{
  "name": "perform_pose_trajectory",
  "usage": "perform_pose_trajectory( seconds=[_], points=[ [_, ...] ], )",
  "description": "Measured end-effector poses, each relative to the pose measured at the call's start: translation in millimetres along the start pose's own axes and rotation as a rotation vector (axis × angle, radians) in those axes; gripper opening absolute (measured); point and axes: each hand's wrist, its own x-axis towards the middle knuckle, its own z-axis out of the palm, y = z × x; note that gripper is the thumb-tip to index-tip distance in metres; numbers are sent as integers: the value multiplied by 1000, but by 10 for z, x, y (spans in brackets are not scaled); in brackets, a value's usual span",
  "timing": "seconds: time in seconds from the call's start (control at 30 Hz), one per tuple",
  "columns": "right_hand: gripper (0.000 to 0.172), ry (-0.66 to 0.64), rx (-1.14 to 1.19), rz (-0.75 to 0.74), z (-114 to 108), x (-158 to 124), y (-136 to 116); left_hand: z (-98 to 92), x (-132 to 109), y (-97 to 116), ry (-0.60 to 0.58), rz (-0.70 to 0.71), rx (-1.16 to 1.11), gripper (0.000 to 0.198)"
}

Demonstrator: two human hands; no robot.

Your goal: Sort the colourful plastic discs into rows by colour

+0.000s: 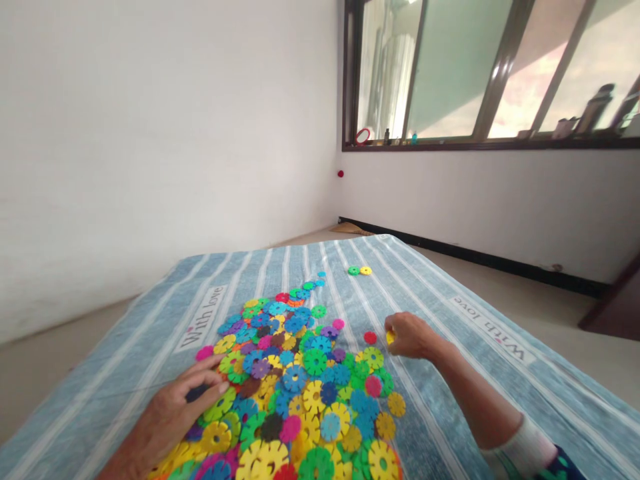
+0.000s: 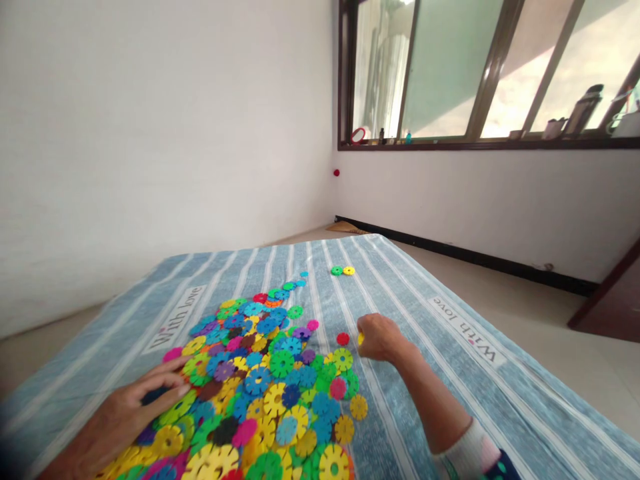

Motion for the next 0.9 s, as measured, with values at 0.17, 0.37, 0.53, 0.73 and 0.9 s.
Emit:
perform_pose_trajectory(
  seconds=[0.17, 0.37, 0.53, 0.73, 0.9],
  points=[
    [30, 146, 49, 91, -4, 604, 126, -36, -33, 115, 18, -58, -11, 34],
    [34, 285, 62, 223, 47, 1381, 171, 29, -76, -7, 73, -96, -35, 29],
    [33, 310, 59, 275, 113, 1725, 170, 105, -85, -165, 114, -101, -67, 26],
    [34, 304, 63, 310, 197, 1881, 197, 100, -101, -218, 103, -52, -25, 28],
    [36, 321, 80, 319, 244, 1922, 240, 91, -113, -355, 15, 3, 58, 28]
  ],
)
